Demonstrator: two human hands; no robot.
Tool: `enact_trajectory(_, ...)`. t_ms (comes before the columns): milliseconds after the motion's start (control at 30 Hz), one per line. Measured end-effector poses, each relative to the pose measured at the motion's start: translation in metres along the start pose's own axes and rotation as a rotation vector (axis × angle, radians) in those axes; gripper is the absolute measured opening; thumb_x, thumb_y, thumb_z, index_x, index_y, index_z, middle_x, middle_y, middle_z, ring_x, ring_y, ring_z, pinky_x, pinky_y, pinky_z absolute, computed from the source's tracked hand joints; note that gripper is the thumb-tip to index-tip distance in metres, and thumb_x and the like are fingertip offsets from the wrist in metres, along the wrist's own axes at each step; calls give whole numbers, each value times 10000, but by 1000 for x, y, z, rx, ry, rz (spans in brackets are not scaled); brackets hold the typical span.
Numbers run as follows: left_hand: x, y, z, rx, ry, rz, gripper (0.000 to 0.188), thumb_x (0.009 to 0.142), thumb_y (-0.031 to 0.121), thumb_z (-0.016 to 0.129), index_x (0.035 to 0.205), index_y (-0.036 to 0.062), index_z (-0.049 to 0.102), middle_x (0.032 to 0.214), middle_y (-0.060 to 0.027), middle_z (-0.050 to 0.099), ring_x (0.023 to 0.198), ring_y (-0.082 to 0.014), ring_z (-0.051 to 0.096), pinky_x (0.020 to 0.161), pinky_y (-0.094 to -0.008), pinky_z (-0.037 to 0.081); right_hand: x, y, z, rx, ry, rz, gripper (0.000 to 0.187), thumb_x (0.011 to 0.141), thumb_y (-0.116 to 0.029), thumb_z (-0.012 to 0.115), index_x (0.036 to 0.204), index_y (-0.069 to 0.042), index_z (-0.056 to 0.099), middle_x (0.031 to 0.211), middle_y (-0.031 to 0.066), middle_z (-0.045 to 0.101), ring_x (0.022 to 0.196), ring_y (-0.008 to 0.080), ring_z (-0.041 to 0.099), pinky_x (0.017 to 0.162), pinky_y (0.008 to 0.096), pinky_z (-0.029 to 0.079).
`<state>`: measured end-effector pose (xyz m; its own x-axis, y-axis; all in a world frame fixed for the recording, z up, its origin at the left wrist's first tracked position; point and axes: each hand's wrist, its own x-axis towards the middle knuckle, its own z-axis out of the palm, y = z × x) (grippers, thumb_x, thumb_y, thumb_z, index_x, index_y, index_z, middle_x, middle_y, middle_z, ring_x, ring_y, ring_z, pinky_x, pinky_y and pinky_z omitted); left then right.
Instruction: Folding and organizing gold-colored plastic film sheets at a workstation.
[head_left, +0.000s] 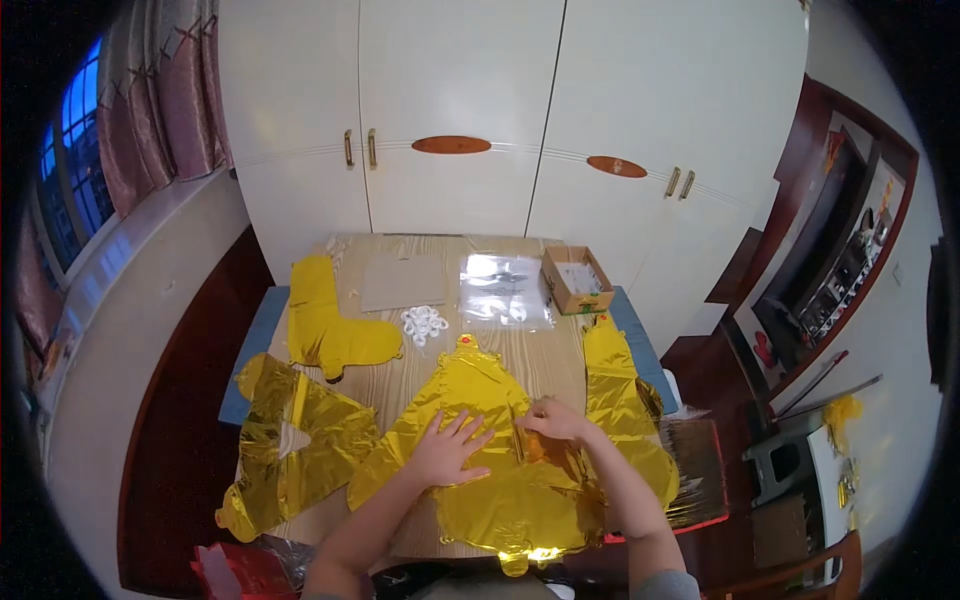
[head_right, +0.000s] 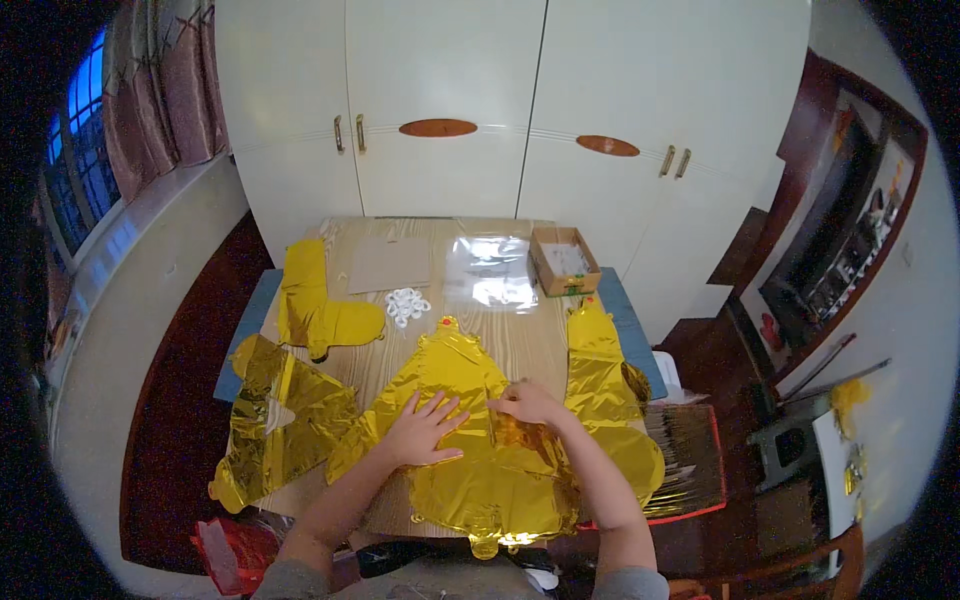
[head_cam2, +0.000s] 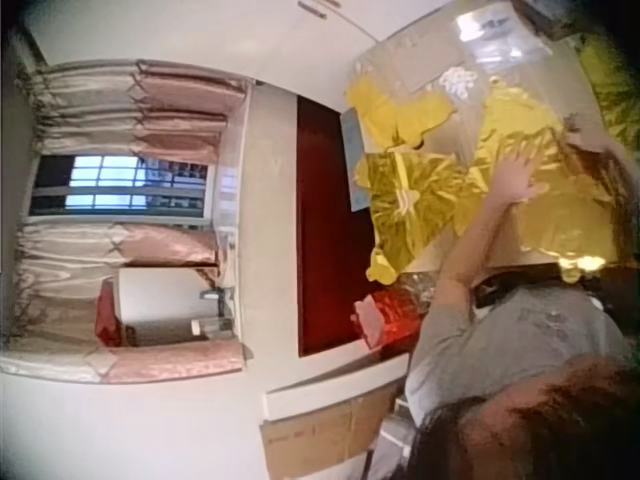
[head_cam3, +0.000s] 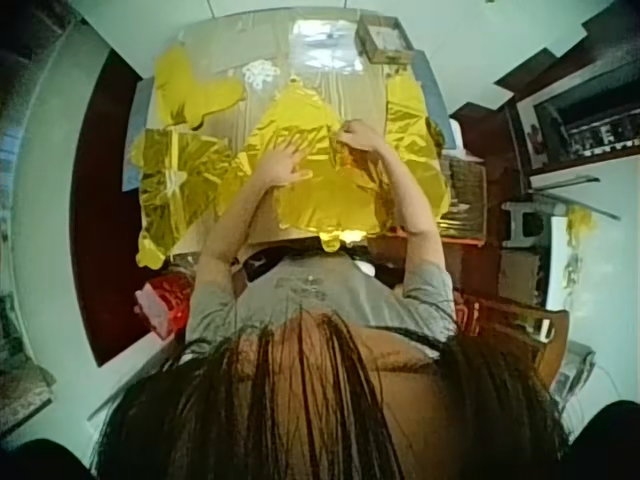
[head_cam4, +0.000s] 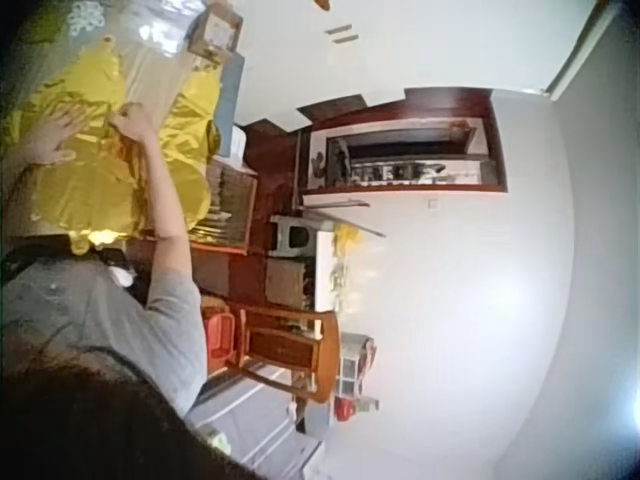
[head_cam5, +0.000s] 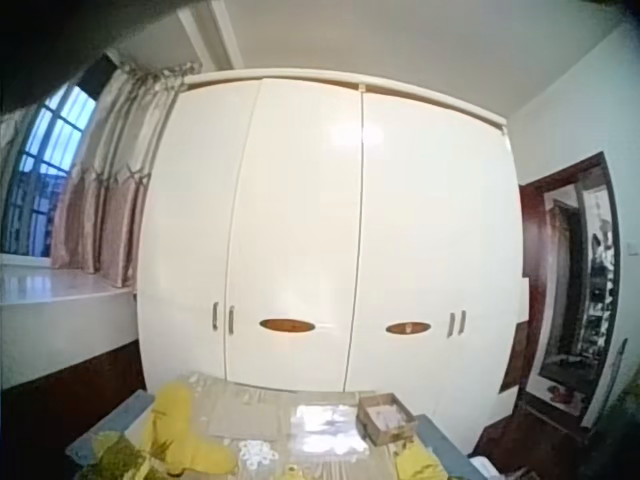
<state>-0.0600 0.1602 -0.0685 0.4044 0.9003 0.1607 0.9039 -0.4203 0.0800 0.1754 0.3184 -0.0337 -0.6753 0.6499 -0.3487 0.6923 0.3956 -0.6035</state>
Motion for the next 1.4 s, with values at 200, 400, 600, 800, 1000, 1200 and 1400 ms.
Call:
enact_trajectory(200, 2, 2, 4, 11, 88, 8, 738, 858, 678, 473, 1426, 207, 445, 1470, -107, 425, 1377, -325, 356, 1102, -617, 206, -14, 43, 29, -22, 227, -655, 379, 910, -269, 533, 1200, -40, 616, 1175, 174, 621, 1114, 341, 557, 998, 440, 398)
enact_trajectory(400, 1, 0, 2, -4, 37, 7, 715, 873, 674, 464, 1376, 166, 496, 1465, -130, 414, 1383, -354, 334, 1104, -628, 197, -29, 20, 45, -245, 362, -592, 342, 883, -208, 609, 1202, -86, 622, 1256, 94, 609, 1216, 293, 518, 1024, 435, 368)
enact_trajectory(600, 2, 1, -4, 23, 36, 17, 674, 858, 663, 487, 1284, 148, 577, 1403, -138, 479, 1370, -342, 355, 1087, -634, 216, -25, 17, 53, -304, 403, -564, 339, 890, -296, 636, 1180, -120, 648, 1275, 19, 608, 1253, 252, 500, 998, 427, 367)
enact_trajectory(800, 2, -4, 8, 12, 60, 21, 661, 862, 652, 491, 1265, 137, 587, 1399, -144, 481, 1368, -345, 356, 1086, -637, 216, -20, 13, 52, -432, 375, -544, 470, 875, -394, 650, 1271, -143, 607, 1371, 8, 551, 1338, 273, 423, 1025, 463, 344)
enact_trajectory(1000, 0, -3, 5, -62, 142, 42, 645, 879, 663, 470, 1108, 87, 648, 1321, -177, 524, 1371, -369, 340, 1091, -649, 207, -10, 14, 44, -533, 230, -467, 700, 840, -566, 622, 1429, -224, 460, 1516, -6, 384, 1439, 328, 240, 1092, 498, 253)
enact_trajectory(1200, 1, -1, 5, -49, 175, 56, 624, 866, 650, 500, 1088, 89, 656, 1294, -175, 545, 1348, -371, 376, 1083, -646, 226, -4, 16, 40, -574, 152, -408, 897, 764, -724, 580, 1493, -264, 334, 1577, 44, 251, 1459, 387, 120, 1153, 530, 152)
enact_trajectory(1400, 2, -3, 10, -76, 240, 64, 620, 857, 650, 511, 1087, 93, 658, 1293, -173, 546, 1349, -369, 377, 1084, -640, 228, 2, 6, 33, -644, 88, -342, 1067, 693, -777, 595, 1530, -230, 221, 1596, 49, 188, 1458, 405, 100, 1157, 548, 133)
